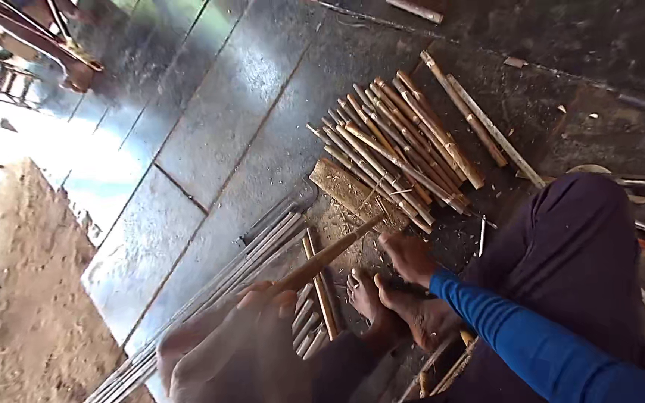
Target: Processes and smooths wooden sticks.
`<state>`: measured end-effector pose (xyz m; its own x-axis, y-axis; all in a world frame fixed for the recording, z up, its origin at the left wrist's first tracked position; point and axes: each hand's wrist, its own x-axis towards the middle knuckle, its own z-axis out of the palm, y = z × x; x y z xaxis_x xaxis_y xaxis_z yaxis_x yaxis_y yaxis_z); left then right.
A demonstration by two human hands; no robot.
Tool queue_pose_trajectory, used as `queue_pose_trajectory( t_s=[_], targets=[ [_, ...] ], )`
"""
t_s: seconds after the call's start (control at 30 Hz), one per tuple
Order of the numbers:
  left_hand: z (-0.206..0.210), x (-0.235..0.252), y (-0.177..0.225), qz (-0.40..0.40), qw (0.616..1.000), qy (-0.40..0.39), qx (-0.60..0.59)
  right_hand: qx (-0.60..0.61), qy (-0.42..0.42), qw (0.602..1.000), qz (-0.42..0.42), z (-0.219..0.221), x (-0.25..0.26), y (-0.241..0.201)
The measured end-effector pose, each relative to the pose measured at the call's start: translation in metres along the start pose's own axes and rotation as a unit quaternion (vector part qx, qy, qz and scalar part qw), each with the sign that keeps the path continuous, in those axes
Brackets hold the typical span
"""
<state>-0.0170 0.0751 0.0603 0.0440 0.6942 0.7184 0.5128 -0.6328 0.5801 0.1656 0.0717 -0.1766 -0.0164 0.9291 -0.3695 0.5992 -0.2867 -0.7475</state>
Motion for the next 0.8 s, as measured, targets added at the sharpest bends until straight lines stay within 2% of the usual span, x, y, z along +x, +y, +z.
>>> queue_pose_trajectory(
  t_s=[0.03, 0.07, 0.13, 0.17, 0.27, 0.37, 0.47, 0.57, 0.6, 0.67, 0.7, 0.73, 0.77, 0.8],
  targets=[
    [0.002, -0.003, 0.001, -0.012, 1.000, 0.009, 0.006, -0.027, 0.001, 0.999, -0.031, -0.003, 0.000, -0.004],
    [-0.002, -0.007, 0.005, -0.023, 1.000, 0.004, 0.017, -0.021, -0.017, 0.999, -0.022, 0.001, -0.006, -0.004],
    [-0.001, -0.002, 0.005, -0.030, 0.999, 0.011, 0.000, 0.020, -0.025, 0.998, 0.056, 0.009, -0.002, 0.007],
    [0.001, 0.001, 0.003, -0.036, 0.999, 0.027, -0.011, 0.023, -0.021, 0.997, 0.065, 0.006, 0.003, 0.007],
    [0.001, -0.005, 0.002, -0.052, 0.997, 0.050, -0.002, -0.011, 0.000, 0.999, -0.032, 0.004, -0.003, -0.007],
    [-0.001, 0.001, 0.002, -0.053, 0.997, 0.058, -0.007, 0.014, -0.009, 0.998, 0.058, 0.013, -0.003, 0.001],
    [0.002, -0.002, 0.000, -0.048, 0.997, 0.052, -0.008, -0.014, 0.008, 1.000, -0.015, 0.006, -0.003, -0.008],
    [-0.001, -0.001, 0.004, -0.045, 0.998, 0.039, -0.015, 0.031, -0.015, 0.996, 0.079, 0.019, -0.005, 0.006],
    [0.002, 0.002, 0.002, -0.044, 0.998, 0.043, -0.025, 0.037, -0.003, 0.997, 0.075, 0.015, -0.003, 0.004],
    [0.004, -0.001, -0.001, -0.037, 0.998, 0.043, -0.026, 0.017, 0.000, 1.000, -0.001, 0.004, -0.006, -0.010],
    [-0.001, -0.004, 0.002, -0.035, 0.999, 0.032, -0.013, 0.024, -0.038, 0.999, 0.007, 0.000, -0.014, -0.015],
    [-0.005, -0.002, 0.004, -0.035, 0.999, 0.020, -0.007, 0.057, -0.091, 0.993, 0.056, -0.008, -0.021, -0.021],
    [-0.002, 0.003, 0.002, -0.031, 0.999, 0.023, -0.008, 0.070, -0.098, 0.988, 0.092, -0.015, -0.016, -0.022],
    [0.001, 0.006, 0.000, -0.033, 0.999, 0.028, -0.009, 0.060, -0.063, 0.992, 0.093, -0.015, -0.010, -0.018]
  ],
)
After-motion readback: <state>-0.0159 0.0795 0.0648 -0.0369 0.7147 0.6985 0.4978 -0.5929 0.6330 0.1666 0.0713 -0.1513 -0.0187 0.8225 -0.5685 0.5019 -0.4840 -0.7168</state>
